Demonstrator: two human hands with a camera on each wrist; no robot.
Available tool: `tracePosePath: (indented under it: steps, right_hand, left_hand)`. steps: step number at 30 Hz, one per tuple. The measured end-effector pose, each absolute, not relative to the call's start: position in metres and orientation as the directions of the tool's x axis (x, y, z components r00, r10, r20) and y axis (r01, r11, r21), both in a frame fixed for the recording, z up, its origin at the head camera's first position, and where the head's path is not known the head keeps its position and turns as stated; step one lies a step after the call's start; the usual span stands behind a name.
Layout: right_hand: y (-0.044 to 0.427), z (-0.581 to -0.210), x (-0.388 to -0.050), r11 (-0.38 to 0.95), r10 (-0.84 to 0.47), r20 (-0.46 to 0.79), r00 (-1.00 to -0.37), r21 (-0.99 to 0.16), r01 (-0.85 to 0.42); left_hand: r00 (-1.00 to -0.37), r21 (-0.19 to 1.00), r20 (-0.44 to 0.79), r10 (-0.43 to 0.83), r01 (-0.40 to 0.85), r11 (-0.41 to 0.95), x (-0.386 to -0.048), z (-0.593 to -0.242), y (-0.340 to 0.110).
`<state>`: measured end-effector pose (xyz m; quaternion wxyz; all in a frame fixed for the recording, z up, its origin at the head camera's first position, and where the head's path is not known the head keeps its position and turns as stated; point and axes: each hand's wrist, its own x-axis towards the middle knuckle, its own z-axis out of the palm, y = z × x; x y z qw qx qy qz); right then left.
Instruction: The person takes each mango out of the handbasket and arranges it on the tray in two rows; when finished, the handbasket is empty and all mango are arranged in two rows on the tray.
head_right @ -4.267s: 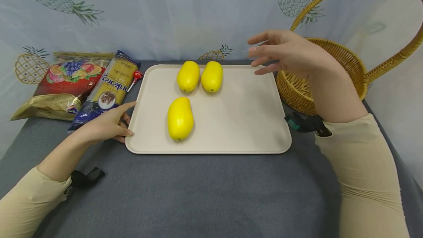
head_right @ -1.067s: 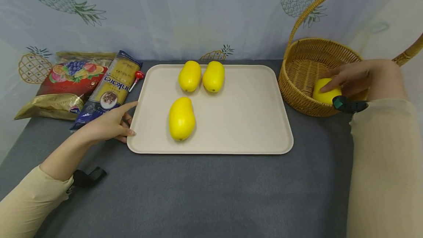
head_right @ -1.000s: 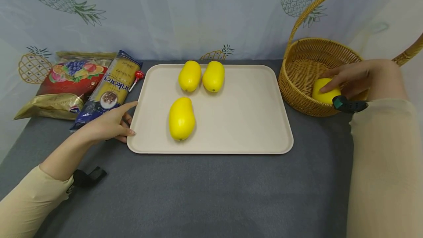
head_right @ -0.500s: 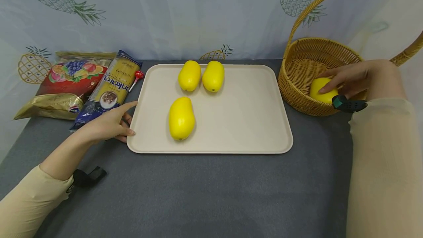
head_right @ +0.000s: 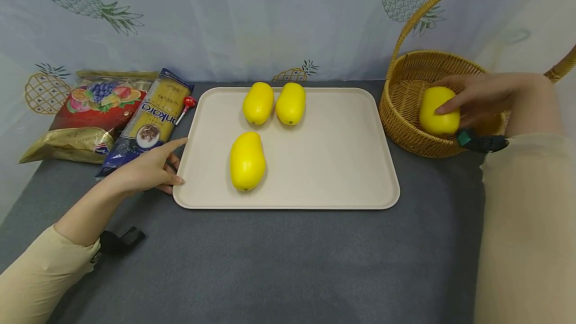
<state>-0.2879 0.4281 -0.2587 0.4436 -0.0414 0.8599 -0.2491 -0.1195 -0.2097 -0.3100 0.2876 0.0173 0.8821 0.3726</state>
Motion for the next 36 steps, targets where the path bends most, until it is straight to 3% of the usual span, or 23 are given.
tracePosePath:
  steps: [5, 11, 21, 29, 36]
  right_hand:
    - [0.423, -0.241, -0.284, 0.866, -0.313, -0.567, -0.762, -0.500, 0.017]
    - [0.395, -0.220, -0.273, 0.818, -0.389, -0.381, -0.839, -0.561, -0.125]
    - [0.342, -0.208, -0.255, 0.743, -0.503, -0.261, -0.824, -0.617, -0.258]
    - [0.305, -0.205, -0.245, 0.702, -0.600, -0.260, -0.756, -0.623, -0.343]
    - [0.274, -0.206, -0.233, 0.689, -0.637, -0.312, -0.704, -0.640, -0.340]
  left_hand:
    - [-0.837, 0.664, -0.491, 0.242, -0.180, 0.725, -0.121, -0.312, -0.211]
    - [-0.833, 0.660, -0.499, 0.239, -0.186, 0.728, -0.120, -0.312, -0.211]
    - [-0.835, 0.668, -0.495, 0.240, -0.189, 0.720, -0.120, -0.311, -0.210]
    - [-0.838, 0.672, -0.488, 0.242, -0.184, 0.717, -0.120, -0.313, -0.210]
    - [-0.838, 0.678, -0.486, 0.248, -0.182, 0.712, -0.120, -0.312, -0.211]
